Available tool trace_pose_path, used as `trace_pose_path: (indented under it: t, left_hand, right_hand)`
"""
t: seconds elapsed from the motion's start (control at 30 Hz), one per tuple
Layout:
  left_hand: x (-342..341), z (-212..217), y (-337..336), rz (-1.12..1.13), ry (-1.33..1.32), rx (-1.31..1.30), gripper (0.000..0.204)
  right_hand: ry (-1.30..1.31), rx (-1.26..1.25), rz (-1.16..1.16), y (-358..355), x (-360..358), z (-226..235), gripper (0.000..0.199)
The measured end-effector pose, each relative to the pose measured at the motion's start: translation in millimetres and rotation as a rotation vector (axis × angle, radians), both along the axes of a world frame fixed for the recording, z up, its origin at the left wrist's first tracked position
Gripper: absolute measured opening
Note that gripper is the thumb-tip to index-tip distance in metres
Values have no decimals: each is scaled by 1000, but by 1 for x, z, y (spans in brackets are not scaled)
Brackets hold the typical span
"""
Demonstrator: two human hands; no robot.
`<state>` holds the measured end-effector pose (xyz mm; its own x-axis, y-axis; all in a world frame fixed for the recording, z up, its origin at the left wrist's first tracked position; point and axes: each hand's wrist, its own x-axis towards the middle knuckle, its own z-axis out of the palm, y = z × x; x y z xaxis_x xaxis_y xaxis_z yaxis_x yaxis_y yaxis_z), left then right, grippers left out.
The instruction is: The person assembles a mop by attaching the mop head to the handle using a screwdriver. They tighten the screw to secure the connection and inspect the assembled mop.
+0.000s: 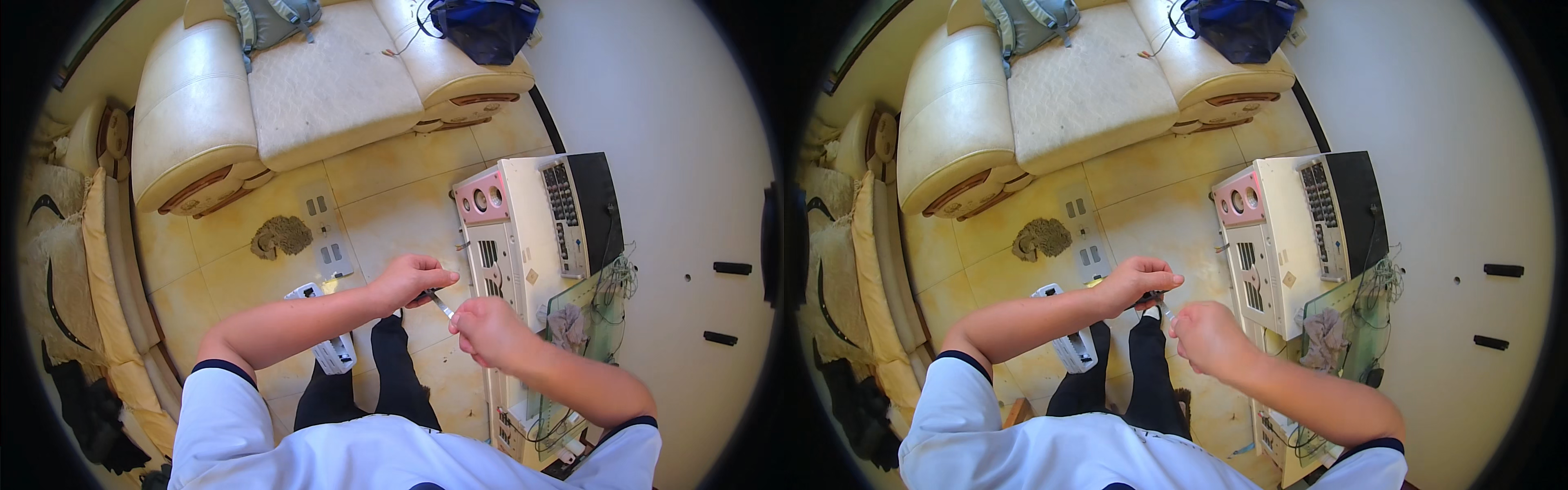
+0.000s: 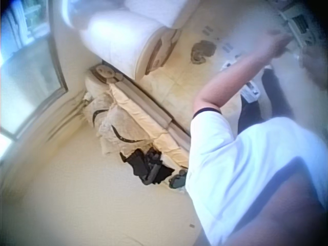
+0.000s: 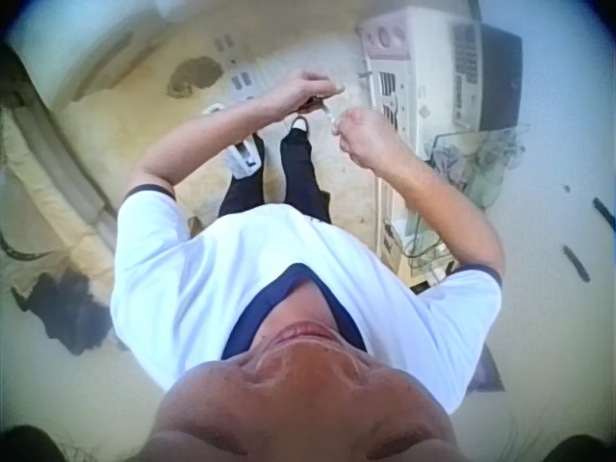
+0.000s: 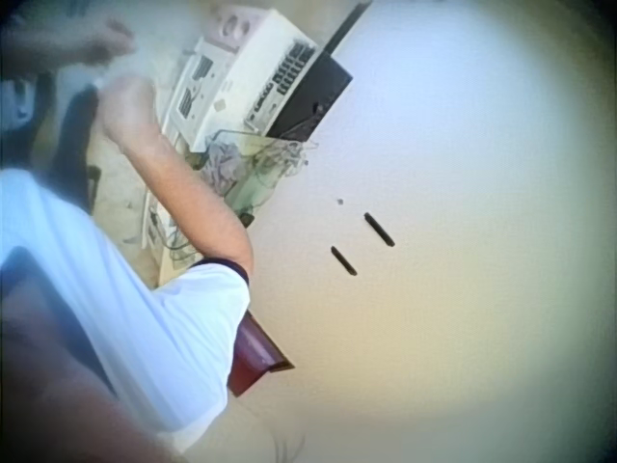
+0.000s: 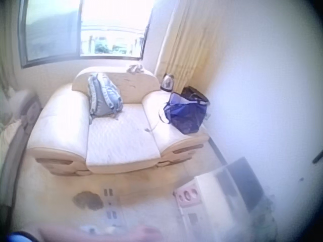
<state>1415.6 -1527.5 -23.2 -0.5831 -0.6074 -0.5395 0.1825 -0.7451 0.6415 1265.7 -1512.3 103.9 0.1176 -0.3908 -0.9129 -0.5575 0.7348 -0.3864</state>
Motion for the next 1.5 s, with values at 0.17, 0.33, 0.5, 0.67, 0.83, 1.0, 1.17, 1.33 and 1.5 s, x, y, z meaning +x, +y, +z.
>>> trace_pose_path:
  t: [0.17, 0.33, 0.5, 0.67, 0.83, 1.0, 1.17, 1.33, 1.5]
  left_hand:
    - [-9, -1, 0, 25, -47, -40, 28]
    - [-14, 1, 0, 68, -68, -55, 31]
    - [-6, 3, -6, 128, -55, -51, 32]
    - [1, 14, -18, 174, -62, -38, 28]
    - [1, 5, -8, 199, -37, 11, 27]
    - [-5, 8, -4, 172, 0, 7, 28]
    - [-5, 4, 3, 125, -29, -32, 28]
    - [-5, 5, 3, 32, -116, -58, 25]
    - [-11, 5, 6, 41, -167, -133, 25]
  right_hand:
    - [87, 157, 20, -30, 1, 17, 11]
    - [70, 130, -113, -13, -2, 14, 12]
    - [-22, -437, 41, 22, -7, -17, 17]
    - [-49, -561, -46, 37, 2, -28, 23]
    - [-92, -151, -82, 18, 0, 10, 21]
    - [-83, -105, -126, 14, -7, 15, 15]
    - [-46, 42, -148, 6, -7, 14, 15]
    - [21, 103, -81, -2, 0, 25, 13]
    - [75, 182, -175, -5, -2, 17, 11]
